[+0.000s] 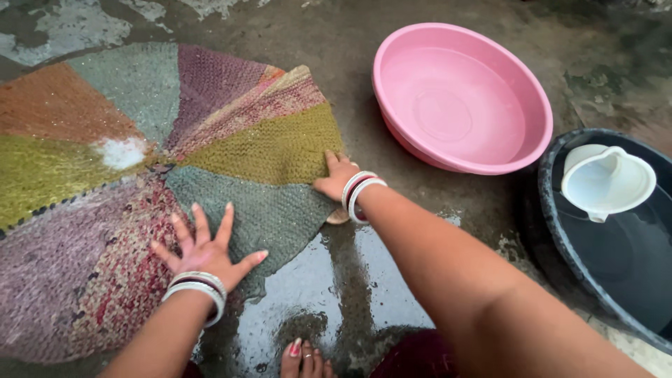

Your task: The person cleans a circular fabric mat by scrubbing its surface with a brush by hand.

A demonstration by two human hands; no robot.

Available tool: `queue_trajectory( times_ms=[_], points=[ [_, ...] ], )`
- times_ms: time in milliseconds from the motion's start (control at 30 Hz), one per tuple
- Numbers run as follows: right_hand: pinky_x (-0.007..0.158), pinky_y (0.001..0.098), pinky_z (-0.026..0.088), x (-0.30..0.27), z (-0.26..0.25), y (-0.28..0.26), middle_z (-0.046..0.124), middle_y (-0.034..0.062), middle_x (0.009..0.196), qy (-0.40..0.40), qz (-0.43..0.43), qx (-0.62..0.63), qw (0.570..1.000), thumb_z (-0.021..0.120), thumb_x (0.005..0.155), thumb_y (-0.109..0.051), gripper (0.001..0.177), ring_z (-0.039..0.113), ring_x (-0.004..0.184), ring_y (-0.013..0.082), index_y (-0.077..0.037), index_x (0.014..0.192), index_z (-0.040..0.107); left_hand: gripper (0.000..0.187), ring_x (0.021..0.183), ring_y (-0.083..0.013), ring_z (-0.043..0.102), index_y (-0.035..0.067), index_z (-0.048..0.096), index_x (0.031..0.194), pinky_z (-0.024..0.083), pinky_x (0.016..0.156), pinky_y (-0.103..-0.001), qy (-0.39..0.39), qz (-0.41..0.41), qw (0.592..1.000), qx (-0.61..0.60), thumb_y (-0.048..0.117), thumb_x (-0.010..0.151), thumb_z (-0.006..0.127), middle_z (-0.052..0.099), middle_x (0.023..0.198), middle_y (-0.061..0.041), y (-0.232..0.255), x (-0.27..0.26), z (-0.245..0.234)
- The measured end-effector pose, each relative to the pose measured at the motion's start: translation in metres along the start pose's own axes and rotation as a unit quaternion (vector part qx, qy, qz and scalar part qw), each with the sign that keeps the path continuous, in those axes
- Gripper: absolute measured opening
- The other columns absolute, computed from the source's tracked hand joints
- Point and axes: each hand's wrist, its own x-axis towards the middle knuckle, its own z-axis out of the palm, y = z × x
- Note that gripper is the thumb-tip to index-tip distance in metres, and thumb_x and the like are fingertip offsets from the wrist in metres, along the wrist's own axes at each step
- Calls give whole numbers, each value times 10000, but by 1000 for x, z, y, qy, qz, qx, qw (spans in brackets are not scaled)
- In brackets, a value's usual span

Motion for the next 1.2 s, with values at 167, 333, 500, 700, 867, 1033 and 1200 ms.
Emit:
queue_trajectory(
  times_ms=[167, 333, 500, 700, 867, 1033, 1200],
  points=[
    [1114, 445, 461, -38, -10, -31, 501, 313, 1487, 28, 180, 126, 975, 678, 803, -464, 852, 539, 1346, 447, -45, 1504, 439, 1223, 1516, -402, -253, 498, -28, 1580, -115, 1117, -730, -33, 9, 999, -3, 959, 625, 582, -289, 1679, -58, -21, -3, 10],
    [841, 645, 587, -55, -2, -41, 505, 166, 1366, 75, 369, 538, 754, 510, 899, -238, 586, 594, 1172, 451, -162, 1477, 460, 1232, 1483, -411, -314, 496, -110, 1565, -116, 1087, -744, -59, 7, 998, -20, 946, 646, 577, -371, 1639, -65, -23, 6, 17],
    [731, 553, 603, -51, 24, -11, 645, 210, 1317, 43, -32, 643, 764, 548, 676, -45, 600, 650, 1134, 382, -30, 1272, 615, 1230, 1497, -409, -304, 508, -108, 1568, -109, 1094, -749, -46, 5, 999, -11, 955, 639, 562, -363, 1649, -57, -21, 6, 22],
    [1081, 450, 436, -86, 1, -50, 368, 250, 1454, 81, 119, 132, 981, 937, 559, -184, 1031, 476, 1284, 465, -79, 1436, 405, 1242, 1494, -417, -304, 494, -102, 1573, -107, 1092, -754, -45, 6, 999, -18, 957, 634, 566, -359, 1649, -67, -21, 5, 19],
    [1093, 432, 464, -107, -29, -73, 510, 259, 1369, 45, 143, 54, 987, 925, 575, -308, 1055, 517, 1291, 437, 0, 1434, 396, 1239, 1496, -421, -302, 481, -87, 1581, -114, 1093, -751, -42, 6, 999, -19, 950, 640, 569, -355, 1652, -74, -20, 2, 19],
    [1036, 467, 534, -91, -90, -71, 722, 208, 1251, -206, 181, -173, 946, 719, 717, -363, 529, 688, 1194, 361, -66, 1151, 771, 1216, 1501, -425, -299, 472, -50, 1590, -131, 1098, -751, -24, 13, 999, -28, 944, 654, 565, -334, 1658, -75, -20, -3, 15],
    [1045, 474, 507, -85, -140, -89, 695, 187, 1316, -135, 174, -175, 960, 607, 795, -495, 576, 661, 1241, 348, -98, 1178, 772, 1208, 1518, -421, -280, 463, -45, 1602, -118, 1120, -739, -44, 10, 998, -38, 900, 683, 605, -301, 1684, -79, -22, -5, 11]
  ],
)
